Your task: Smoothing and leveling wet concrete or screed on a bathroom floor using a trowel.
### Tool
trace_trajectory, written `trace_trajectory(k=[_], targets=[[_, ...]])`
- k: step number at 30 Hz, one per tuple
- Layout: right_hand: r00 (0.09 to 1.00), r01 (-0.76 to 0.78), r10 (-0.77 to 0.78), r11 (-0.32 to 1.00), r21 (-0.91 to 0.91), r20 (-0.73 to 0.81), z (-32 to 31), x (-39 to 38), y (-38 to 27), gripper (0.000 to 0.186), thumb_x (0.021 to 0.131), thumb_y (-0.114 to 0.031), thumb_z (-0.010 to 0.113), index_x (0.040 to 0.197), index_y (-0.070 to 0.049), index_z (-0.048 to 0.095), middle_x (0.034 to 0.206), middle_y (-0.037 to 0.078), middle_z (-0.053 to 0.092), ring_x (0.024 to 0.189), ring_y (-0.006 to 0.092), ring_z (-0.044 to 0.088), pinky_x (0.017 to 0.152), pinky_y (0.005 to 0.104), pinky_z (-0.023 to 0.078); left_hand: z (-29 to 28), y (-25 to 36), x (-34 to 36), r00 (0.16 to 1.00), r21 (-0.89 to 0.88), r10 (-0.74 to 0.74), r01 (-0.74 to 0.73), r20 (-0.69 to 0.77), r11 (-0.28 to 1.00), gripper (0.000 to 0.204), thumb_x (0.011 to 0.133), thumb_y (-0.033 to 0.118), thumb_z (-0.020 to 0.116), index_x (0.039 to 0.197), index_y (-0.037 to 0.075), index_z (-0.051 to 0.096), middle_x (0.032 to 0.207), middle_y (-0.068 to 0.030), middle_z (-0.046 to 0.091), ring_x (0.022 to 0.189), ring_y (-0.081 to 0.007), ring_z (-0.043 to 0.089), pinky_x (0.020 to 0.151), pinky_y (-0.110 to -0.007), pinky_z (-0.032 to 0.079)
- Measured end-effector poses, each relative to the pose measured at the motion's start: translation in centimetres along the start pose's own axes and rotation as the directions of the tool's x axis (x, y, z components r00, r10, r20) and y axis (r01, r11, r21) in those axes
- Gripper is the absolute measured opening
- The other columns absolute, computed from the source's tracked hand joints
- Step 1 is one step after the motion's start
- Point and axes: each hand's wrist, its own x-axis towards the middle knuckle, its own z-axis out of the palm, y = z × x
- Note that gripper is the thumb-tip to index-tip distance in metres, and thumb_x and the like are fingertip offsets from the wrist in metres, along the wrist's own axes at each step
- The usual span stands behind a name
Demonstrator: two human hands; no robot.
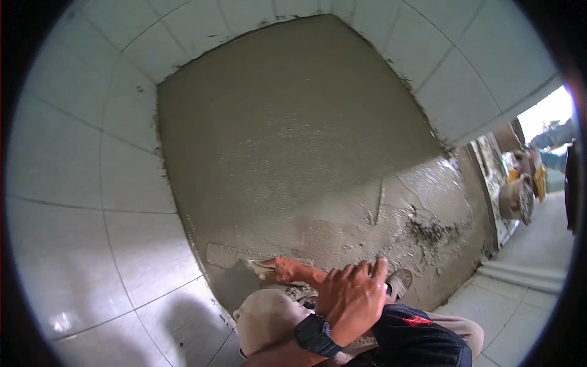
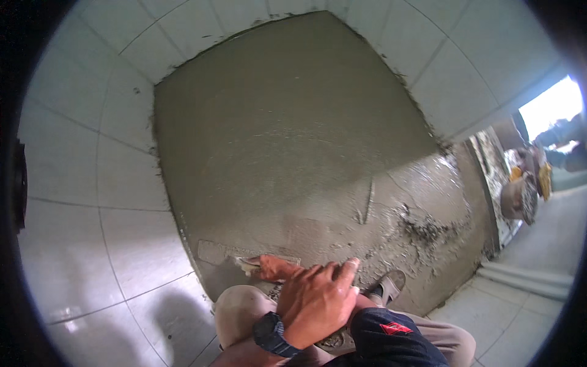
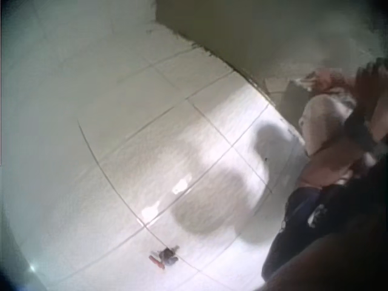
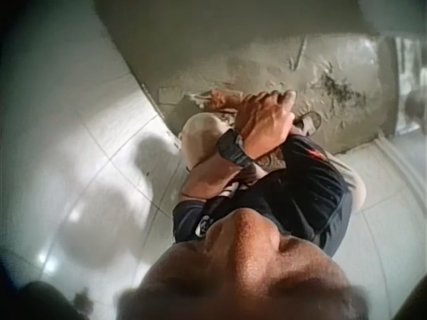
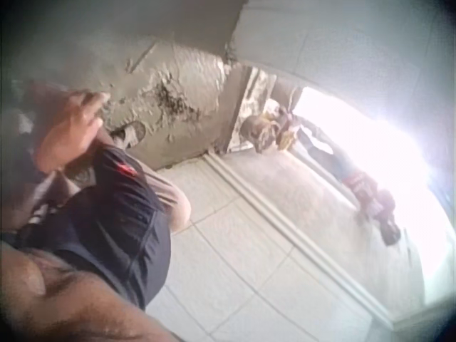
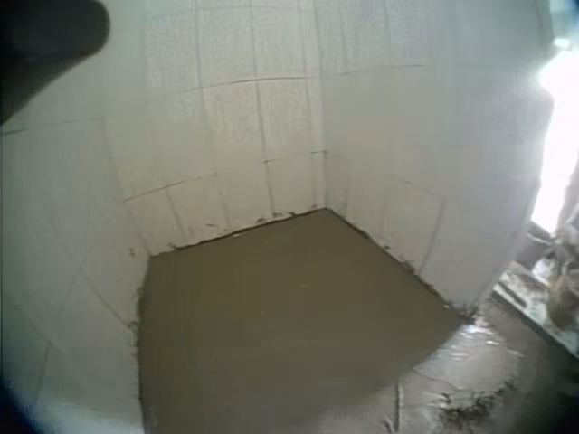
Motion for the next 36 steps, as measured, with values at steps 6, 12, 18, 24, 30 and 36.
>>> trace_trajectory(k=[6,12,18,24,30,36], targets=[[0.909,-0.216,0.242,0.970,0.112,-0.339,-7.6,-7.2,-0.8,0.050,0.092,-0.038,0.060,0.132,-0.007,0.054,0.120,0.018,0.064,0.107,0.0269,0.061,0.094,0.0393,0.046,0.2,0.5,0.5,0.996,-0.011,0.092,-0.092,0.003,0.996,0.040,0.082,0.021,0.062,0.118,0.003,0.057,0.090,-0.0152,0.066,0.081,-0.0323,0.065,0.072,-0.042,0.051],[0.479,-0.289,0.418,0.905,0.311,-0.772,-18.2,-16.9,2.2,0.056,0.091,-0.038,0.062,0.135,-0.006,0.051,0.120,0.016,0.064,0.104,0.0238,0.062,0.092,0.0348,0.048,-0.2,0.3,0.5,0.999,0.069,0.010,-0.013,0.034,0.998,0.040,0.081,0.021,0.064,0.117,0.005,0.058,0.085,-0.0139,0.067,0.075,-0.0311,0.066,0.068,-0.041,0.052],[0.207,-0.100,0.283,0.958,0.268,-0.936,-25.1,-27.1,9.1,0.047,0.091,-0.029,0.060,0.128,0.000,0.057,0.107,0.004,0.067,0.091,0.0118,0.058,0.081,0.0284,0.048,-1.5,-0.1,1.2,0.990,0.028,-0.118,0.120,-0.076,0.992,0.036,0.080,0.018,0.066,0.112,0.002,0.062,0.074,-0.0088,0.065,0.065,-0.0217,0.064,0.060,-0.035,0.051],[0.368,-0.070,0.469,0.875,0.479,-0.803,-27.3,-26.5,7.0,0.041,0.091,-0.030,0.059,0.123,-0.004,0.062,0.100,0.004,0.067,0.084,0.0118,0.059,0.075,0.0285,0.050,-2.9,-2.5,2.1,0.872,-0.215,-0.249,0.171,-0.421,0.962,0.034,0.082,0.009,0.066,0.114,-0.002,0.061,0.067,-0.0017,0.056,0.063,-0.0097,0.054,0.061,-0.026,0.047],[0.736,-0.301,0.515,0.830,0.470,-0.439,-20.1,-14.9,2.9,0.049,0.086,-0.035,0.064,0.131,-0.016,0.058,0.118,0.012,0.065,0.105,0.0265,0.062,0.093,0.0411,0.049,-3.2,-3.8,3.5,0.841,-0.313,-0.327,0.201,-0.430,0.928,0.036,0.087,0.008,0.063,0.121,-0.003,0.055,0.074,0.0018,0.052,0.066,-0.0050,0.045,0.060,-0.021,0.038],[0.940,-0.226,0.257,0.962,0.153,-0.225,-14.2,-10.6,-1.8,0.068,0.087,-0.054,0.059,0.139,-0.011,0.047,0.135,0.017,0.053,0.124,0.0346,0.051,0.107,0.0427,0.038,-2.3,-3.8,4.6,0.864,-0.302,-0.322,0.211,-0.387,0.930,0.036,0.087,0.008,0.062,0.121,-0.003,0.054,0.075,0.0010,0.052,0.066,-0.0052,0.046,0.060,-0.021,0.039]])
